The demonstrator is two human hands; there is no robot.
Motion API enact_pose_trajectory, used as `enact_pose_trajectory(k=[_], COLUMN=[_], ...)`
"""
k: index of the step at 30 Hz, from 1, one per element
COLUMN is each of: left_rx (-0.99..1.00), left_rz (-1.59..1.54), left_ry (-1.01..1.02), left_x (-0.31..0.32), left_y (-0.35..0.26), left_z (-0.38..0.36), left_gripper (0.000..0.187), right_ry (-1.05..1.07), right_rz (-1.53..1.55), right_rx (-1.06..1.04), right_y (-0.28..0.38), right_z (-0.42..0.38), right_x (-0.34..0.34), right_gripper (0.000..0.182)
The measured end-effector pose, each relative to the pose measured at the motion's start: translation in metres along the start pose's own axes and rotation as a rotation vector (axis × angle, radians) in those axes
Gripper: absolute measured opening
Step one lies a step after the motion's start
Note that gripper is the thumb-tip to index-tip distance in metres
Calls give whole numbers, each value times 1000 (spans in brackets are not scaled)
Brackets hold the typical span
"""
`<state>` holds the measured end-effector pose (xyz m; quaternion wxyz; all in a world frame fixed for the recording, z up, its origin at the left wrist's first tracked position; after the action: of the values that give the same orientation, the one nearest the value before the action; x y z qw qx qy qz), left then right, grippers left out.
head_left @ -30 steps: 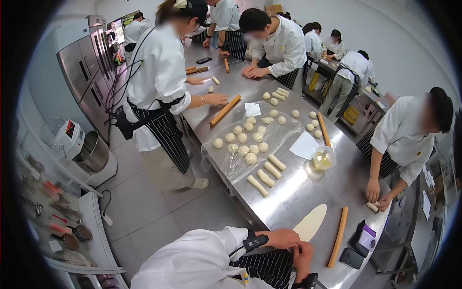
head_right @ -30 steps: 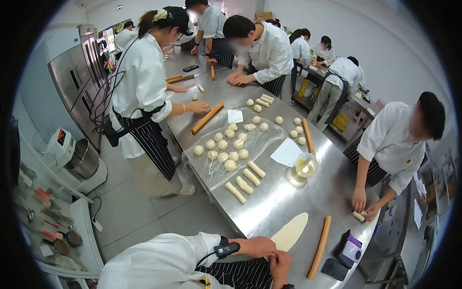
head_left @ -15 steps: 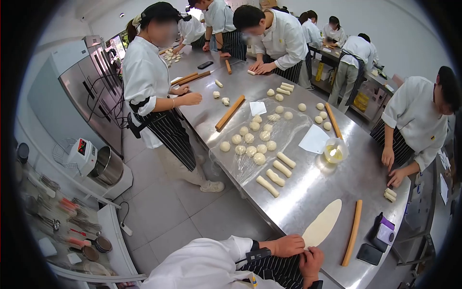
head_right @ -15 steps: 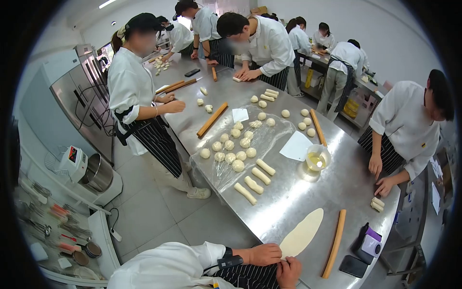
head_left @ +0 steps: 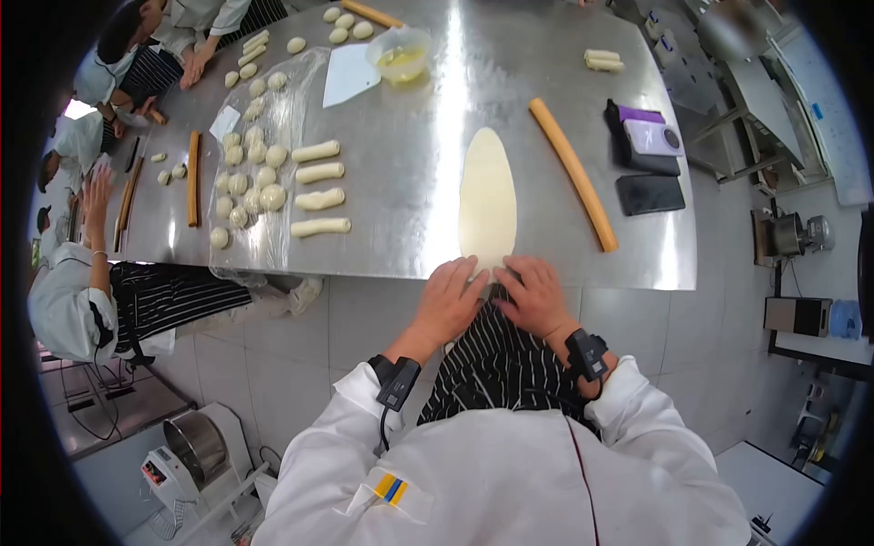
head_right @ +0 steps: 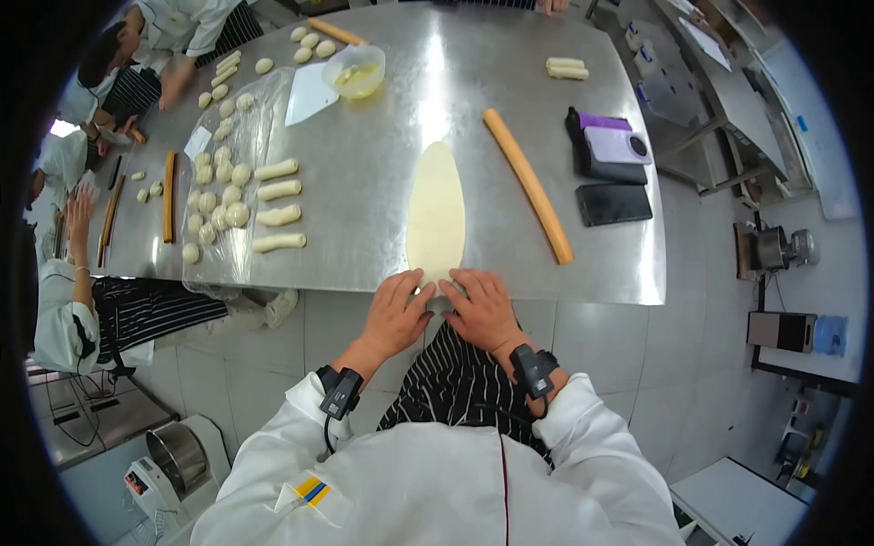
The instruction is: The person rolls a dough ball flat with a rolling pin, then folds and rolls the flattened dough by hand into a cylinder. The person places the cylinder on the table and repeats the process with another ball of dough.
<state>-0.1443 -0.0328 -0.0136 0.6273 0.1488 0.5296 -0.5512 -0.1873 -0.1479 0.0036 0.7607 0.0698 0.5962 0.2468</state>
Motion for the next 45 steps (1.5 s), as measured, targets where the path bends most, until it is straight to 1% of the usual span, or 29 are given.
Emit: enact_pose_trajectory(k=[2,3,4,5,6,7,9,10,12,13,15,16,17,18,19,21,22,24,25,27,29,30,31,32,33,37,41,43,45], left_rx=[78,155,225,285,321,335,246,230,175,154,-142,-251,-242,-323,-390,-458,-449,-495,-465,-502,-471,-384,-387,-362,-385,-389,-369,-303,-299], left_rz=[35,11,-93,-129,-140,-89,-114,-79,-178,-183,-391,-467,-474,-569,-620,-666,-686,-708,-712,-749,-604,-572,-640,-662,-682,-747,-663,-624,-668], left_ry=[40,25,102,146,30,39,74,44,19,5,225,315,232,200,143,114,74,83,99,130,189,138,164,165,161,154,178,180,182], left_x=[-1,-16,-4,-10,-17,-16,-6,-5,-7,-9,4,6,0,1,-7,-5,-11,-21,-23,-18,-34,-42,-39,-54,-59,-81,-103,-114,-121], left_y=[8,3,10,6,7,10,19,22,24,22,45,49,52,61,64,78,82,90,95,111,113,113,119,110,112,108,104,101,101], left_z=[18,30,28,33,32,31,37,41,51,50,64,69,72,74,78,88,95,106,114,123,139,145,146,158,163,182,200,214,230], left_gripper=[37,28,24,20,20,18,12,12,11,11,18,22,22,21,21,22,22,20,20,20,21,20,20,20,20,20,21,21,22], right_ry=[12,1,-20,20,13,36,41,37,-15,8,110,24,96,154,87,90,88,98,70,108,132,87,126,154,140,156,164,111,121], right_rz=[-48,-51,-43,-10,-1,21,61,57,148,150,269,237,331,425,513,582,619,717,706,759,659,693,692,720,754,783,789,819,866], right_rx=[92,75,37,42,2,-13,-39,-88,-120,-132,45,-27,78,203,229,254,276,330,342,292,283,251,233,284,250,262,260,260,241], right_y=[-4,-7,-11,-10,-12,-14,-14,-16,-24,-26,-49,-36,-43,-54,-54,-62,-65,-68,-74,-76,-82,-85,-83,-80,-76,-72,-75,-85,-87], right_z=[15,16,20,24,25,25,30,33,40,41,54,60,70,73,80,93,100,112,118,131,143,149,152,159,166,183,195,206,212], right_x=[1,5,9,6,8,8,0,4,2,2,4,-13,-8,-2,-9,-7,-7,-10,-14,-14,-20,-23,-25,-35,-42,-65,-73,-81,-95], right_gripper=[43,46,48,40,36,33,28,28,19,19,12,11,13,14,18,19,20,22,22,22,22,22,21,22,21,20,20,22,23])
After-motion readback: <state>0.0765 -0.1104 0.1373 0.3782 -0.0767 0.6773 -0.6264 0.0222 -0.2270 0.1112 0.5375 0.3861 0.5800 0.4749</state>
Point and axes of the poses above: each hand's wrist, its own z-axis towards the middle knuckle, its own x-axis out of the palm, y = z × x, the point moved 9 cm from there along z, towards the middle knuckle, and after that the axes turned 8 degrees about y, right-handed, at the moved point
